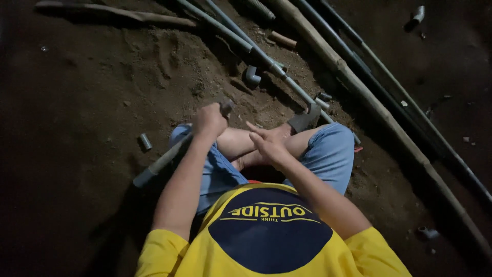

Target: The person scrapes a PVC pipe with a knife by hand, holding the pipe steady with one hand while scraping with the other.

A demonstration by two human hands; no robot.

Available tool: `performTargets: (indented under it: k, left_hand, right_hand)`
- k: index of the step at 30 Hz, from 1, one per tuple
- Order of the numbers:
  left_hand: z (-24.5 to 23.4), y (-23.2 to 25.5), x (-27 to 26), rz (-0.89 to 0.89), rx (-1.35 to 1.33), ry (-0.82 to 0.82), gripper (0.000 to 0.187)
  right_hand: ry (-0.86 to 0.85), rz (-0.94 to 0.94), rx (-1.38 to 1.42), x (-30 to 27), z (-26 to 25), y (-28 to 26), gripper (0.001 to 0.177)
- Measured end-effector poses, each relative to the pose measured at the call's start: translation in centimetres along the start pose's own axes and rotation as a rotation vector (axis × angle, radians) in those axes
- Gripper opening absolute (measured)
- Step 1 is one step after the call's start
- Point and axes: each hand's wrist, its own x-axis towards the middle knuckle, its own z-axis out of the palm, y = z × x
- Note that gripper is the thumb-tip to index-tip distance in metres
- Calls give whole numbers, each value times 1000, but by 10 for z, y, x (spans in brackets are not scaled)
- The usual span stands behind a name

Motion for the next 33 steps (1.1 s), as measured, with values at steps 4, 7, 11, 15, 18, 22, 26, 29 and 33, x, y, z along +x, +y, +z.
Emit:
performTargets:
  k: [4,7,11,15,18,22,26,29,33]
  left_hand:
    - [-9,-37,33,-106,-96,107,39]
    - [-6,-32,26,-54,2,122,38]
    - [15,-20,14,90,148,50,39]
    - [12,-42,36,35,98,184,32]
    - [7,-65,66,-55,16,208,32]
    - [-2,-26,26,-89,-15,132,35]
    - [11,-13,10,7,63,57,34]
    - [-8,-34,25,-62,-23,137,34]
    - [16,-54,58,-113,-112,219,32]
  right_hand:
    - [-9,3,-19,-21,1,-9,38]
    - [-24,66,-3,-13,2,11,32]
    - [-21,-78,-79,4,0,18,41]
    - [7,-98,-46,-6,6,-8,39]
    - [-76,-1,-34,-26,4,-5,35]
    - [-65,-58,19,-14,4,-15,44]
    - [-31,-46,-79,9,12,13,45]
    - [-23,-91,-64,-13,12,-11,41]
    - [-31,-66,-45,-27,10,11,35]
